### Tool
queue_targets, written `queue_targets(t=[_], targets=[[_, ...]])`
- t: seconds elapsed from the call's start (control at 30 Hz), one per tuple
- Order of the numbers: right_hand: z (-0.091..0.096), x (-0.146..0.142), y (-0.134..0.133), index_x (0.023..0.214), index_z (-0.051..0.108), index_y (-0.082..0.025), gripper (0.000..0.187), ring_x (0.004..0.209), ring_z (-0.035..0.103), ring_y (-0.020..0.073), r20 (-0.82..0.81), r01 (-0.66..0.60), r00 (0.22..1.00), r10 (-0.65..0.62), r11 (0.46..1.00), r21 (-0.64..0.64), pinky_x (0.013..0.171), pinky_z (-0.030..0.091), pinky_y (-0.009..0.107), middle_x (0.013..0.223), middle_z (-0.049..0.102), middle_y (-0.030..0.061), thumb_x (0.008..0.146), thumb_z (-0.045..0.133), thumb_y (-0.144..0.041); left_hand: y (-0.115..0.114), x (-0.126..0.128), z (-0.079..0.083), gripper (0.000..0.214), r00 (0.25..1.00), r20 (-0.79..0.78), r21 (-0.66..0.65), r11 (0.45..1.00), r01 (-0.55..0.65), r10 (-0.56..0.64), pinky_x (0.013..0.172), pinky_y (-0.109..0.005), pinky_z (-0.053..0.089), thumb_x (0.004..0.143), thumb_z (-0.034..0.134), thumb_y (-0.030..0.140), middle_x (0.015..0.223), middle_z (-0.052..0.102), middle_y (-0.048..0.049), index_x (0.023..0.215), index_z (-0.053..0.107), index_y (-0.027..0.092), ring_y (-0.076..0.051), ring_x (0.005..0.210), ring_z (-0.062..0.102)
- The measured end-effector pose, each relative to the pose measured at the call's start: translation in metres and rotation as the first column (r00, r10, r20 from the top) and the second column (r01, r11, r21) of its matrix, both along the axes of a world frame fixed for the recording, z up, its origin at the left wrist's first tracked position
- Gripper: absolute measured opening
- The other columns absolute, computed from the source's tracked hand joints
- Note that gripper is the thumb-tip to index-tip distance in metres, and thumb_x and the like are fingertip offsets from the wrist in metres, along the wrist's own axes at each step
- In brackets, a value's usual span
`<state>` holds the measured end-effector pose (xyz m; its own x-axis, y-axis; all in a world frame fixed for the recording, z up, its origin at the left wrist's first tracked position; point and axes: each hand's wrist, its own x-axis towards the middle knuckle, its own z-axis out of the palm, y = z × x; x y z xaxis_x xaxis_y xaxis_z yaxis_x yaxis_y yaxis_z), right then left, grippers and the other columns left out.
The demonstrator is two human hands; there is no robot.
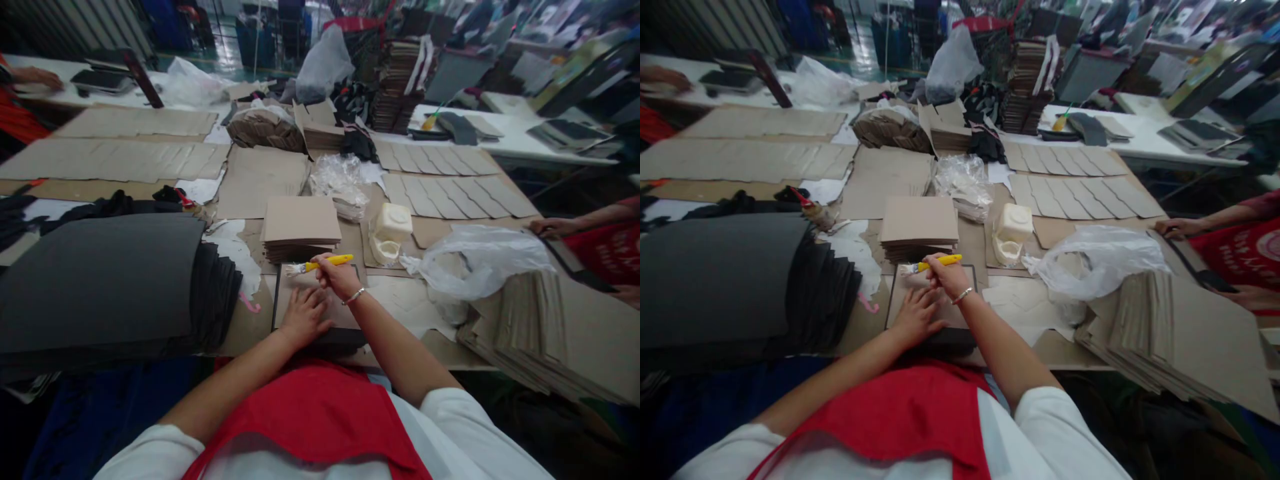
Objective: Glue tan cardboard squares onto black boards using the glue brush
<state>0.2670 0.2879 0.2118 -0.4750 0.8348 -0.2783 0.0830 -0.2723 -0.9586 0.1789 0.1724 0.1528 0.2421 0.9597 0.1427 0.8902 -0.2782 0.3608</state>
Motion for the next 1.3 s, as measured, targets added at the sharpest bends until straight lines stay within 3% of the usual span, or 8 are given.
queue_targets(t=[0.2, 0.4, 0.57, 0.7, 0.9, 1.03, 1.2, 1.3], targets=[[-0.029, 0.033, 0.019, 0.078, 0.058, -0.019, 0.022, 0.033, 0.042, 0.0052, 0.119, 0.143, 0.983, -0.140, 0.990, -0.019, 0.031, 0.030, 0.016, 0.049, 0.053, -0.0061, 0.074, 0.056, -0.041, 0.000, -0.003, 0.000, 0.049, 1.000, 0.012, -0.037, 0.999, -0.011, 0.012, 0.109, -0.058, 0.010, 0.080, 0.054, 0.049, 0.135, 0.048, -0.0087, 0.125, 0.052, 0.028, -0.029, 0.127, 0.037], [-0.005, 0.130, 0.017, 0.080, 0.058, -0.015, 0.031, 0.032, 0.041, 0.0036, 0.142, 0.310, 0.939, -0.313, 0.950, 0.044, 0.031, 0.031, 0.015, 0.048, 0.054, -0.0066, 0.069, 0.063, -0.044, -0.004, 0.002, 0.002, 0.045, 0.999, 0.014, -0.036, 0.999, -0.030, 0.030, 0.108, -0.062, 0.001, 0.080, 0.054, 0.048, 0.135, 0.049, -0.0089, 0.121, 0.055, 0.029, -0.030, 0.127, 0.037], [0.006, 0.175, -0.008, 0.116, 0.049, -0.023, 0.048, 0.047, 0.059, 0.0076, 0.147, 0.329, 0.921, -0.362, 0.921, 0.208, 0.044, 0.045, 0.019, 0.076, 0.067, -0.0011, 0.080, 0.049, -0.054, -0.002, 0.021, 0.005, 0.048, 0.997, -0.038, -0.016, 0.997, -0.070, 0.069, 0.107, -0.063, 0.005, 0.079, 0.055, 0.050, 0.134, 0.049, -0.0149, 0.117, 0.058, 0.022, -0.034, 0.127, 0.036], [-0.039, 0.186, -0.023, 0.115, 0.049, -0.021, 0.034, 0.065, 0.064, 0.0121, 0.463, 0.135, 0.818, -0.342, 0.896, 0.424, 0.061, 0.049, 0.025, 0.083, 0.067, 0.0032, 0.090, 0.039, -0.042, 0.002, 0.042, 0.005, 0.052, 0.997, -0.056, -0.023, 0.998, -0.059, 0.057, 0.107, -0.062, 0.007, 0.077, 0.057, 0.051, 0.133, 0.048, -0.0180, 0.118, 0.057, 0.017, -0.034, 0.127, 0.036], [-0.124, 0.167, -0.031, 0.112, 0.056, -0.014, 0.029, 0.088, 0.055, 0.0221, 0.821, -0.326, 0.405, -0.402, 0.775, 0.541, 0.077, 0.041, 0.031, 0.092, 0.062, 0.0140, 0.085, 0.052, -0.025, 0.004, 0.049, -0.001, 0.057, 0.989, -0.123, -0.019, 0.997, -0.081, 0.078, 0.105, -0.066, 0.001, 0.078, 0.054, 0.055, 0.137, 0.044, -0.0165, 0.126, 0.052, 0.024, -0.034, 0.132, 0.029], [-0.146, 0.168, -0.030, 0.109, 0.058, -0.015, 0.026, 0.082, 0.051, 0.0203, 0.825, -0.385, 0.395, -0.405, 0.742, 0.549, 0.075, 0.038, 0.029, 0.083, 0.060, 0.0106, 0.087, 0.044, -0.017, 0.003, 0.047, -0.001, 0.058, 0.989, -0.133, -0.009, 0.997, -0.072, 0.070, 0.106, -0.064, 0.001, 0.079, 0.051, 0.056, 0.137, 0.044, -0.0160, 0.127, 0.052, 0.023, -0.033, 0.131, 0.030], [-0.150, 0.181, -0.030, 0.106, 0.058, -0.014, 0.024, 0.079, 0.051, 0.0188, 0.746, -0.255, 0.445, -0.496, 0.728, 0.636, 0.072, 0.038, 0.027, 0.083, 0.061, 0.0082, 0.087, 0.046, -0.019, 0.002, 0.047, 0.003, 0.058, 0.988, -0.139, -0.014, 0.997, -0.073, 0.071, 0.107, -0.063, 0.002, 0.080, 0.050, 0.057, 0.137, 0.044, -0.0153, 0.127, 0.052, 0.023, -0.032, 0.132, 0.030], [-0.150, 0.180, -0.036, 0.108, 0.058, -0.014, 0.025, 0.085, 0.050, 0.0206, 0.733, -0.329, 0.461, -0.500, 0.671, 0.664, 0.076, 0.039, 0.029, 0.088, 0.061, 0.0104, 0.086, 0.048, -0.022, 0.003, 0.048, 0.005, 0.057, 0.987, -0.140, -0.031, 0.995, -0.090, 0.084, 0.107, -0.062, 0.003, 0.080, 0.052, 0.056, 0.137, 0.045, -0.0150, 0.127, 0.052, 0.024, -0.032, 0.131, 0.031]])
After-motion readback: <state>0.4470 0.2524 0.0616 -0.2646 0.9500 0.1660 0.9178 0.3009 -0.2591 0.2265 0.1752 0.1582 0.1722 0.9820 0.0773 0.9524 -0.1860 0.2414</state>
